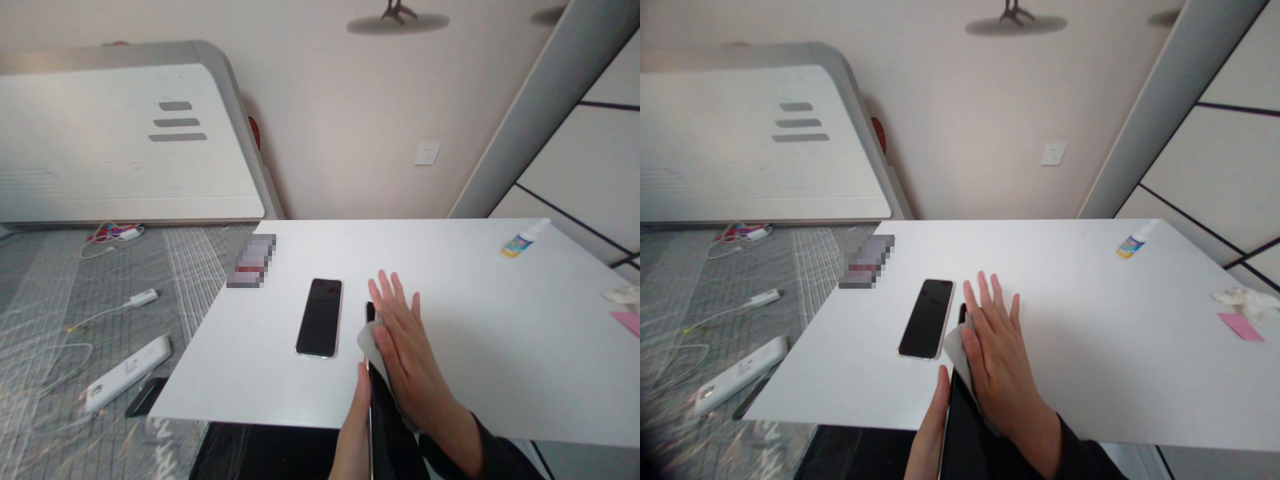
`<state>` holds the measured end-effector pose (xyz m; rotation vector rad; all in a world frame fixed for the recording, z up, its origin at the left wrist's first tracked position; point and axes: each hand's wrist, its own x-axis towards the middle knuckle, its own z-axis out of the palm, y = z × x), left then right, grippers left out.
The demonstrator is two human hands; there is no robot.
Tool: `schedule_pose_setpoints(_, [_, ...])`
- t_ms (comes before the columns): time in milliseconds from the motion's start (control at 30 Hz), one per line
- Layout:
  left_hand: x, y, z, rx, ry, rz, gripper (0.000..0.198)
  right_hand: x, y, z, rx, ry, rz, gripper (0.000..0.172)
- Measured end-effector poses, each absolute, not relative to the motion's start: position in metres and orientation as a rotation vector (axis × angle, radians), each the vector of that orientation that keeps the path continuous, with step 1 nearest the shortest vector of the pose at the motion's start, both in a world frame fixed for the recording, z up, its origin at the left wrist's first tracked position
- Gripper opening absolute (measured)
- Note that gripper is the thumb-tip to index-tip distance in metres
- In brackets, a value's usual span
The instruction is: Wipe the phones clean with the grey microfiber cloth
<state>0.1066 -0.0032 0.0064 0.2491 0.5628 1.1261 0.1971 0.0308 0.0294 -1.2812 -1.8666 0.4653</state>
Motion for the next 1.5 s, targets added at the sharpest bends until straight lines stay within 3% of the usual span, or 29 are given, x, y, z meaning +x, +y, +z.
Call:
schedule_pose_setpoints(133, [0.100,-0.002,0.007,0.075,0.285,1.107,0.045,0.197,0.029,0.022,-1.365,-2.141,0.177,0.068])
schedule_pose_setpoints(233, [0.098,-0.001,0.005,-0.001,0.268,1.074,0.042,0.199,0.021,0.018,-1.244,-2.441,0.249,0.072])
schedule_pose_setpoints(367, [0.102,-0.003,0.001,-0.093,0.388,1.056,0.041,0.208,0.034,0.014,-1.468,-2.449,0.238,0.064])
schedule_pose_setpoints(567, [0.104,-0.004,0.002,-0.116,0.425,1.122,0.047,0.201,0.028,0.018,-1.209,-2.573,0.385,0.081])
schedule_pose_setpoints(700, [0.104,-0.002,0.002,-0.135,0.432,1.066,0.045,0.202,0.035,0.019,-1.497,-2.463,0.293,0.069])
schedule_pose_setpoints(867, [0.104,0.002,-0.001,-0.144,0.388,1.105,0.042,0.205,0.047,0.016,-1.317,-2.614,0.278,0.068])
schedule_pose_setpoints(967, [0.105,0.005,0.001,-0.125,0.401,1.026,0.044,0.207,0.050,0.015,-1.500,-2.510,0.187,0.065])
schedule_pose_setpoints(1133, [0.107,0.006,0.003,-0.163,0.455,1.065,0.045,0.211,0.044,0.018,-1.264,-2.664,0.300,0.069])
schedule_pose_setpoints(1267, [0.106,0.006,0.005,-0.188,0.499,0.993,0.042,0.220,0.052,0.021,-1.529,-2.561,0.223,0.067])
schedule_pose_setpoints(1367, [0.106,0.007,0.009,-0.169,0.465,1.063,0.045,0.221,0.052,0.024,-1.350,-2.654,0.280,0.078])
schedule_pose_setpoints(1500, [0.104,0.009,0.014,-0.152,0.500,1.010,0.049,0.223,0.060,0.024,-1.392,-2.651,0.252,0.074])
